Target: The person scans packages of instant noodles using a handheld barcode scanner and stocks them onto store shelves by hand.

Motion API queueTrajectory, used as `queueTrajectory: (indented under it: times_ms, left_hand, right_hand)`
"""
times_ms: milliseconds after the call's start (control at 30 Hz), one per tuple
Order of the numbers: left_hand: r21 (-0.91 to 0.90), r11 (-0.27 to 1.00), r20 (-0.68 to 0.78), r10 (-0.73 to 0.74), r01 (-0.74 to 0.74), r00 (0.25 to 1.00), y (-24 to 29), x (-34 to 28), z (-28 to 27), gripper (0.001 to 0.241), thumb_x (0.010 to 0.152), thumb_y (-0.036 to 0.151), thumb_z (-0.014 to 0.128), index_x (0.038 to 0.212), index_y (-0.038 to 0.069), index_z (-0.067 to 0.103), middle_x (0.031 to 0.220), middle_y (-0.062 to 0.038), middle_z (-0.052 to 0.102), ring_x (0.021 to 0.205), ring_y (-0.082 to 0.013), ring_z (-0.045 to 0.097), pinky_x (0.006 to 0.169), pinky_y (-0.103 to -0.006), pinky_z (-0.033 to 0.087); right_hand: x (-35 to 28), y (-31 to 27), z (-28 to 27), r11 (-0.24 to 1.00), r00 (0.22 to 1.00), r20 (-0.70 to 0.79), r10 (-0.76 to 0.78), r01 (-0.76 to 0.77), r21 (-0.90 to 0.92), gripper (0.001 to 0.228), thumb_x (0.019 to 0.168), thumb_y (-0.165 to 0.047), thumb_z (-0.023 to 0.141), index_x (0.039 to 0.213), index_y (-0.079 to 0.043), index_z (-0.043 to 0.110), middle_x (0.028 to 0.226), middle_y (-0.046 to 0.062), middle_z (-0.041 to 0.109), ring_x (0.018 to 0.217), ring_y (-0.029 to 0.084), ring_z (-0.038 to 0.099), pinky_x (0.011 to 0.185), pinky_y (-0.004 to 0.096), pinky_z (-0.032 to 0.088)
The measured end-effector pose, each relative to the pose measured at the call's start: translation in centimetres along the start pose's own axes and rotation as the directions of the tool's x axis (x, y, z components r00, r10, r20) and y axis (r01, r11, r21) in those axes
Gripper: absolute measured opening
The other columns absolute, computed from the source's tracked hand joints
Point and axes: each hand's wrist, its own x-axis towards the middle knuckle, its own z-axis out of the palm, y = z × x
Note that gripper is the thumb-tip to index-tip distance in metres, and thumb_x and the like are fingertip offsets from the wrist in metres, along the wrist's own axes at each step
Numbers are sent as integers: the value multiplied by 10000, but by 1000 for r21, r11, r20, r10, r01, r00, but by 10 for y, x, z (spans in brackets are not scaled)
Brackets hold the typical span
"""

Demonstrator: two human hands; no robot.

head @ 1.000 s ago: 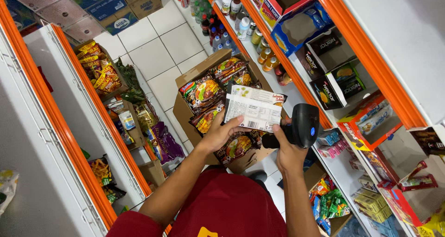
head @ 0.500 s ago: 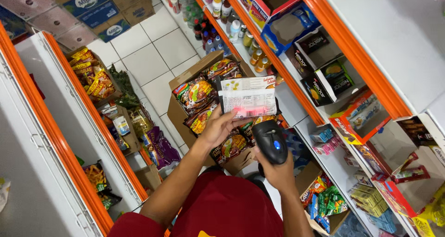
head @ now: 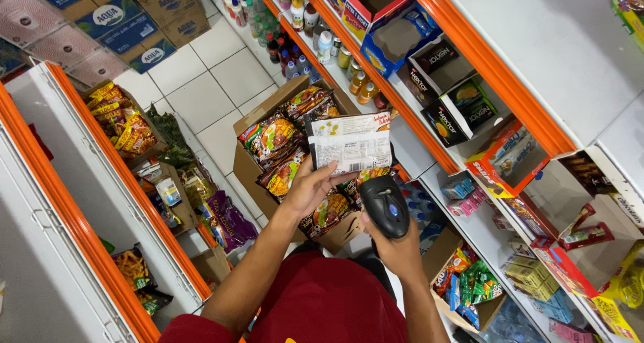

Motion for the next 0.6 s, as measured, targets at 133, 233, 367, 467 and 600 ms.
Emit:
queueTrajectory:
  times_ms: [133, 233, 367, 467, 600]
  left_hand:
    - [7, 1000, 49, -31, 31, 998, -7, -4, 0, 506, 1038, 90, 567, 1505, -6, 398, 1457, -207, 571, 1350, -367, 564, 1167, -596, 450]
    - [123, 991, -29, -40, 44, 999, -19, -7, 23, 601, 968, 61, 612, 1514, 41, 363, 1472, -185, 560, 1365, -348, 557, 1184, -535, 439]
    - [715, 665, 86, 222, -215, 971, -21, -28, 82, 671, 966, 79, 635, 1580, -6, 379, 1528, -241, 542, 1403, -384, 531, 1160, -462, 422]
    - [805, 393, 358, 275, -444, 892, -5, -41, 113, 753, 894, 125, 689, 1566, -8, 376, 1589, -284, 429, 1475, -413, 432, 1179, -475, 366]
    - [826, 125, 511, 246, -550, 823, -2, -38, 109, 583, 921, 176, 720, 1485, 141, 577, 1599, -108, 561, 1476, -287, 531, 1257, -436, 394]
  right_hand:
    - [4, 11, -3, 990, 983, -181, 39, -14, 138, 269, 876, -162, 803, 1081, -9, 717, 874, 49, 726, 747, 122, 659, 675, 299, 526]
    - [6, 9, -7, 963, 964, -266, 22, 51, 265, 358, 907, -146, 771, 1225, -17, 670, 1041, 53, 715, 885, 129, 660, 782, 294, 530]
    - [13, 31, -2, 695, 963, -243, -116, 253, 672, 532, 887, -180, 791, 1352, -56, 566, 1429, 29, 616, 1358, 140, 585, 1060, 369, 580]
    - [12, 71, -10, 748, 945, -326, -11, 224, 624, 675, 858, -128, 886, 1444, 1, 578, 1257, 137, 636, 1138, 281, 597, 961, 407, 516]
    - [10, 116, -38, 431, 979, -182, 89, 127, 893, 781, 739, -371, 875, 1393, -166, 501, 1339, 74, 632, 1212, 327, 634, 927, 548, 575]
